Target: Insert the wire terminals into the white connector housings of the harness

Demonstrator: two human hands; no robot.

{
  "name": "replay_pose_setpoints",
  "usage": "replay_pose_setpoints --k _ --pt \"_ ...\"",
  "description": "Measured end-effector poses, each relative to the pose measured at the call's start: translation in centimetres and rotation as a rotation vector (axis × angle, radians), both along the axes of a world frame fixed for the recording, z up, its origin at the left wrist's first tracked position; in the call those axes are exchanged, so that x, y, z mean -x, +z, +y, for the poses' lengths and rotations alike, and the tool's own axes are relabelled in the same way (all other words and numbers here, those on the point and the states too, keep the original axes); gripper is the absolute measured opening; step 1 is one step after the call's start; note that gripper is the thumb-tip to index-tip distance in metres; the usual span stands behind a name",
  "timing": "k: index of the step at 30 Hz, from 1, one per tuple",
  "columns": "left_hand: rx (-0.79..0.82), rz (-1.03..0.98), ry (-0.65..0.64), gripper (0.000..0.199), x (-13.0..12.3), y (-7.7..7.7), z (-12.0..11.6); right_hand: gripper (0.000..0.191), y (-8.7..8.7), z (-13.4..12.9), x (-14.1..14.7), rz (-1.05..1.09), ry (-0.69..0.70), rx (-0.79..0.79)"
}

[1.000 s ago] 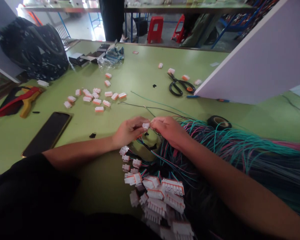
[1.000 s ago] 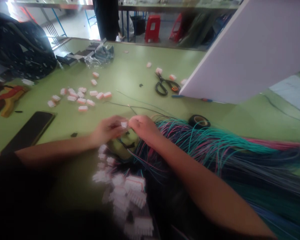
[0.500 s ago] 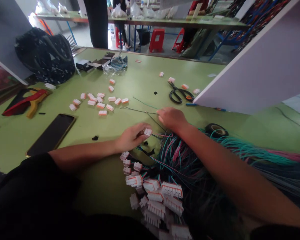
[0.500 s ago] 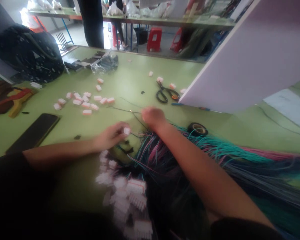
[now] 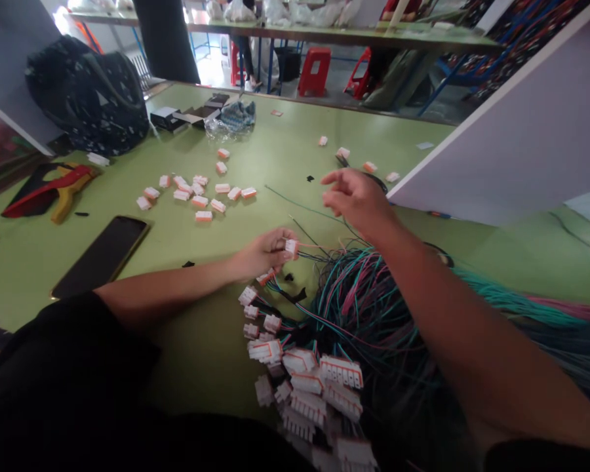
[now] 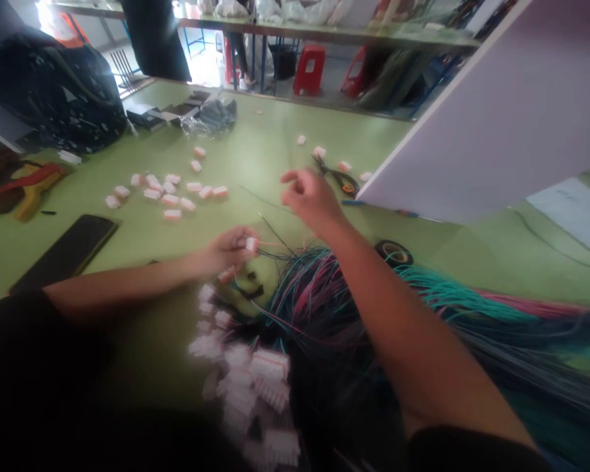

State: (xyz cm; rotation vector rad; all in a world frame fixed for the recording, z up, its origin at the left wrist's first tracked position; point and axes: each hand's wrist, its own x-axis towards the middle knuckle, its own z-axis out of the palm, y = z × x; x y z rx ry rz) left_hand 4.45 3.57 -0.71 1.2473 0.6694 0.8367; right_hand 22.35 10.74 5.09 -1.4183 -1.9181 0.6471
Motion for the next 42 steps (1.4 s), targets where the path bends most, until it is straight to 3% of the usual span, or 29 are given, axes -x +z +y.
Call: replay_pose_setpoints --k 3,5,8,14,42 --pt "0.020 -0.036 -0.020 0.022 0.1 0.1 0.1 0.022 1.8 -2.9 2.3 0.177 0.330 0.058" --pt "0.021 -0.038 -0.031 0.025 0.2 0.3 0.2 0.017 2.5 -4.4 3.1 0.257 0.427 0.120" --pt "0.037 -0.036 -0.041 0.025 0.4 0.4 0.2 0.016 2.2 -5.5 2.3 0.264 0.346 0.094" --pt "0.106 0.001 -0.003 0.020 0.3 0.5 0.2 0.015 -0.4 -5.7 -0.8 -0.059 0.140 0.074" --pt "0.144 -0.026 0.004 0.019 0.3 0.7 -0.1 0.010 -1.6 -7.3 1.0 -0.408 0.028 -0.177"
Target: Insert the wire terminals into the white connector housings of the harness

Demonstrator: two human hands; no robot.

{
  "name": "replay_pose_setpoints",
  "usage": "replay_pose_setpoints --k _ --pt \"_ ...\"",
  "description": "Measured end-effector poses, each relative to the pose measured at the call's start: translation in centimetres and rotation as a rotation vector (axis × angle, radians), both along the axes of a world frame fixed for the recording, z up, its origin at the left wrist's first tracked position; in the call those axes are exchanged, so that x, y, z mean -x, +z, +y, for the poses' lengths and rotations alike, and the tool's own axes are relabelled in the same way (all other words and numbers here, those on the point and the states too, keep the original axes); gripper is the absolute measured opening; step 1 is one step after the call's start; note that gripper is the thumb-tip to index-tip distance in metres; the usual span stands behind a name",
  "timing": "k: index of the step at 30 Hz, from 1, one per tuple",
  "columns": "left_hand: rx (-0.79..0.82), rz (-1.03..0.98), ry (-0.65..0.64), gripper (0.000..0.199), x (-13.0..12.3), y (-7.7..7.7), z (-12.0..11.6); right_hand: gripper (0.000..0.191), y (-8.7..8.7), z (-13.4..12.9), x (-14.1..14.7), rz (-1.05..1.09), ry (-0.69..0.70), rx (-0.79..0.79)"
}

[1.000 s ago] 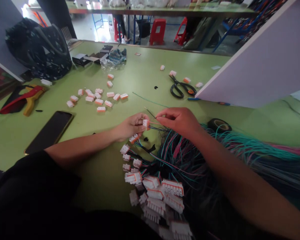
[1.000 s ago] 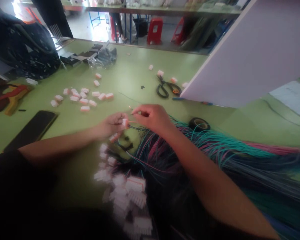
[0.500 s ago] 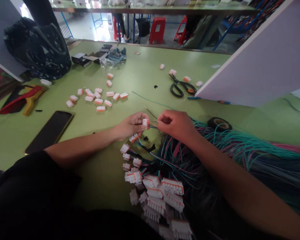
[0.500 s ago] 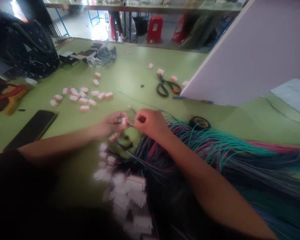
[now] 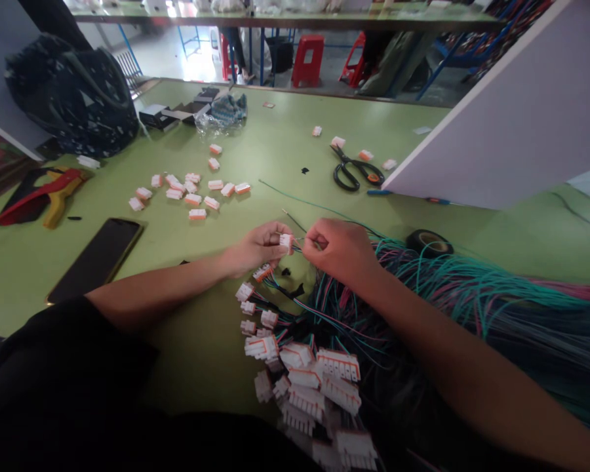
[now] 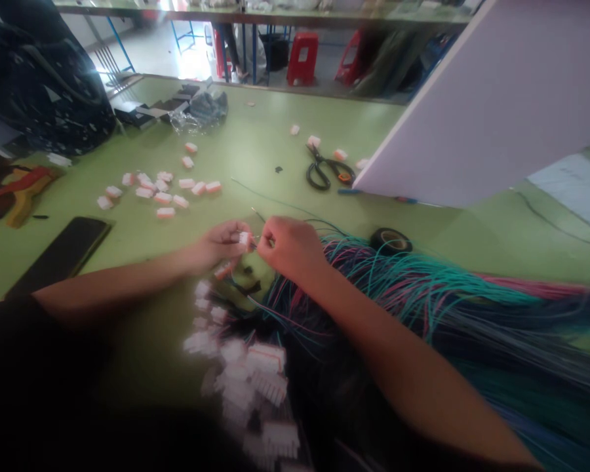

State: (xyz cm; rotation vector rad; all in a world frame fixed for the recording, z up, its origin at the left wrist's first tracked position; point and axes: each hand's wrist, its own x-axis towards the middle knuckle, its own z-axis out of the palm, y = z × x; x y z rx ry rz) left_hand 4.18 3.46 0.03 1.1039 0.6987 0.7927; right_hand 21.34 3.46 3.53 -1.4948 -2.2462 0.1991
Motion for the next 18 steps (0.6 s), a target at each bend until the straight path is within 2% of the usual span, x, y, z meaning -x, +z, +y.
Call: replay_pose_setpoints --k 10,15,18 --pt "0.032 0.035 0.024 0.017 -0.2 0.4 -0.3 0.008 -0.3 0.0 0.0 0.050 0.079 0.063" --pt "0.035 0.026 0.035 0.019 -0.1 0.1 -0.3 0.008 -1.1 0.0 0.3 0.078 0.114 0.087" --pt "0.017 0.018 0.020 0.022 0.0 -0.1 -0.2 0.009 -0.9 -0.2 0.4 0.107 0.106 0.128"
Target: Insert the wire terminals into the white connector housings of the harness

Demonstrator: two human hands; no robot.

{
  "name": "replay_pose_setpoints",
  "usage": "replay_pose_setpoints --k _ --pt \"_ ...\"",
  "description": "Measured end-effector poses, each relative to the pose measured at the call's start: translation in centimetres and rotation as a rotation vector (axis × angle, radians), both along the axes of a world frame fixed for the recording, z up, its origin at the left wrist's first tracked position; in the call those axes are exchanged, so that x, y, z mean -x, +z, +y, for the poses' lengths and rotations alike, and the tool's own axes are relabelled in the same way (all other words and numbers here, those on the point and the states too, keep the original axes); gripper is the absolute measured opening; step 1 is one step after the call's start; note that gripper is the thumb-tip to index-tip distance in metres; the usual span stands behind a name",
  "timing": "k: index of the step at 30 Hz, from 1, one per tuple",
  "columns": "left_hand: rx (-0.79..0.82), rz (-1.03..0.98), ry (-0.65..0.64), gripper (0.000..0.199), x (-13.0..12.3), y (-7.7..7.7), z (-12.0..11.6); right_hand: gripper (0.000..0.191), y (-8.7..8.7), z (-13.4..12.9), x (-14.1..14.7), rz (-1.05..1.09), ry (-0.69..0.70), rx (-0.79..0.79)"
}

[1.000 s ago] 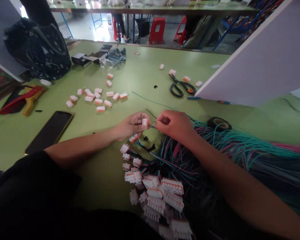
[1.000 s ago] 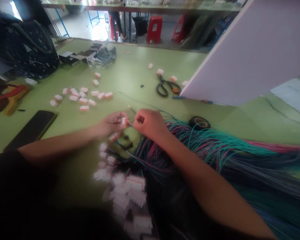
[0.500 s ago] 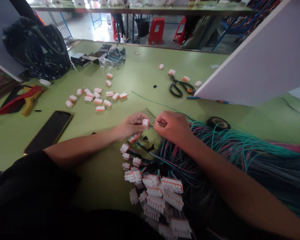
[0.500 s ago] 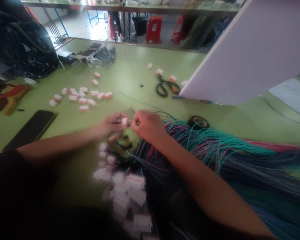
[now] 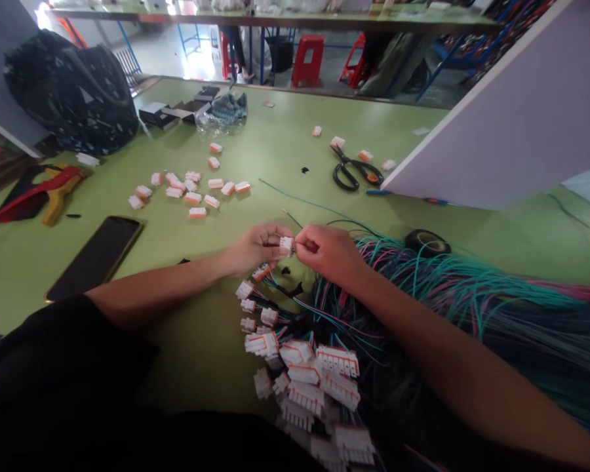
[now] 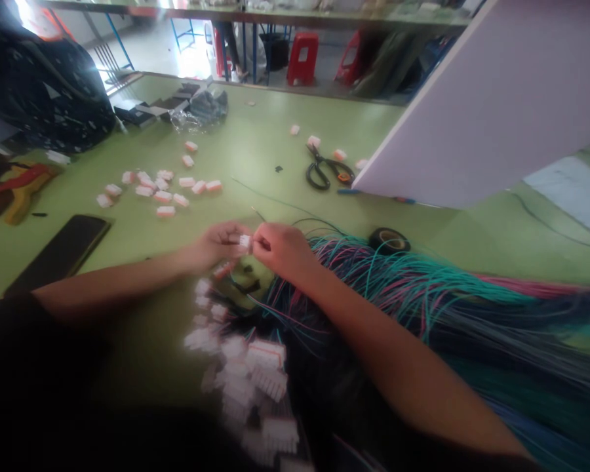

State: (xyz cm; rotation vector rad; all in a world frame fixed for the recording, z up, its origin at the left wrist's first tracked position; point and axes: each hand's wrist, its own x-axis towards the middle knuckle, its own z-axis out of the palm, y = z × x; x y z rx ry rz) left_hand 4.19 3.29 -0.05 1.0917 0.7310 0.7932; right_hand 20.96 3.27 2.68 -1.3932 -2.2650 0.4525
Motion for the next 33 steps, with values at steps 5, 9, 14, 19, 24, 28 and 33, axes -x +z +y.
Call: replay_pose_setpoints --k 5,9,14,19,24,28,33 --pt "-0.067 -0.034 -0.020 0.025 0.0 0.0 0.0 0.019 1.7 3.1 -1.8 0.004 0.122 0.336" --pt "-0.151 -0.032 -0.024 0.023 0.1 -0.2 0.1 0.007 1.2 7.9 -3.5 -0.280 -0.129 0.053" --pt "-0.193 0.022 -0.054 0.022 0.1 -0.4 0.2 0.017 -0.9 10.3 -4.0 -0.508 -0.081 -0.102" --pt "-0.192 0.028 -0.064 0.019 0.1 -0.3 0.2 0.010 -0.2 10.5 -5.1 -0.222 -0.266 -0.067" --pt "-0.191 0.014 -0.093 0.022 0.2 -0.5 0.2 0.009 3.6 8.5 -2.9 0.377 -0.230 0.185" --pt "-0.172 -0.001 -0.095 0.024 0.3 -0.6 0.2 0.019 6.3 5.3 0.7 0.464 0.133 0.284" --pt "-0.128 -0.055 -0.099 0.023 0.4 -0.9 0.5 0.012 5.5 2.9 0.6 0.429 0.102 0.228"
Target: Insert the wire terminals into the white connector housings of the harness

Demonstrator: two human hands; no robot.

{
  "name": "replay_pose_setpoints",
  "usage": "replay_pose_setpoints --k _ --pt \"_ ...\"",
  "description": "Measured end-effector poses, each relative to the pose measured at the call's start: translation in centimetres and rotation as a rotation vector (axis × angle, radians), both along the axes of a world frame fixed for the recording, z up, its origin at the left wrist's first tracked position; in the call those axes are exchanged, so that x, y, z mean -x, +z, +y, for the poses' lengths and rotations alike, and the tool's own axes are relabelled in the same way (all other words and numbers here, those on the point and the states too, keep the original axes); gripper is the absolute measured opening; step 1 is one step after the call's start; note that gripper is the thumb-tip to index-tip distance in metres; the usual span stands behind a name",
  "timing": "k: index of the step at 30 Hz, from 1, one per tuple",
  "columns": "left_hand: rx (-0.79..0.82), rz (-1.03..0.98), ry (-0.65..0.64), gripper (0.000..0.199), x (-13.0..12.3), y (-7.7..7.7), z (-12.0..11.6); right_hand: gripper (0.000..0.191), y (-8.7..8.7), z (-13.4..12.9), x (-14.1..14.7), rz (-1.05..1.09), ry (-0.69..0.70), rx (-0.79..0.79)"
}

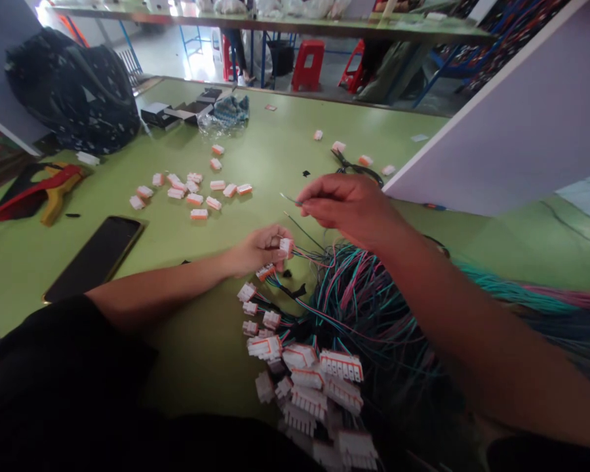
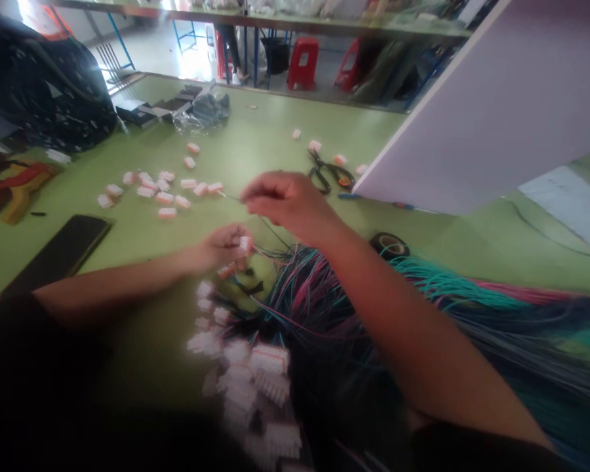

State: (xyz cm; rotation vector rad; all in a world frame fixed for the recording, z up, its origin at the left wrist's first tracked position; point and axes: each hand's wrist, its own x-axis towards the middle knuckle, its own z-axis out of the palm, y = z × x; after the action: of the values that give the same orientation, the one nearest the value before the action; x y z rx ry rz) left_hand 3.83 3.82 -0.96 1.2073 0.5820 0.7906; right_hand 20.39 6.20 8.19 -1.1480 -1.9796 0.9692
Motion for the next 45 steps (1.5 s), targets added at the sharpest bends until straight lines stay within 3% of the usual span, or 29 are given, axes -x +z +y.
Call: replay_pose_setpoints --k 4,8,29,45 --pt "0.059 -0.013 0.017 0.023 0.0 -0.1 0.2 0.009 -2.4 -0.7 -2.4 -0.148 -0.143 -0.038" --pt "0.080 -0.007 0.021 0.022 0.0 0.1 0.2 0.011 -3.6 -1.3 -3.3 -0.192 -0.190 -0.011" --pt "0.025 0.019 -0.018 0.026 0.2 0.6 0.1 0.009 -4.4 -3.0 -1.7 -0.405 -0.170 -0.283" --pt "0.059 0.039 -0.015 0.023 0.1 0.9 -0.1 0.012 -5.0 -3.2 -1.4 -0.478 -0.168 -0.395"
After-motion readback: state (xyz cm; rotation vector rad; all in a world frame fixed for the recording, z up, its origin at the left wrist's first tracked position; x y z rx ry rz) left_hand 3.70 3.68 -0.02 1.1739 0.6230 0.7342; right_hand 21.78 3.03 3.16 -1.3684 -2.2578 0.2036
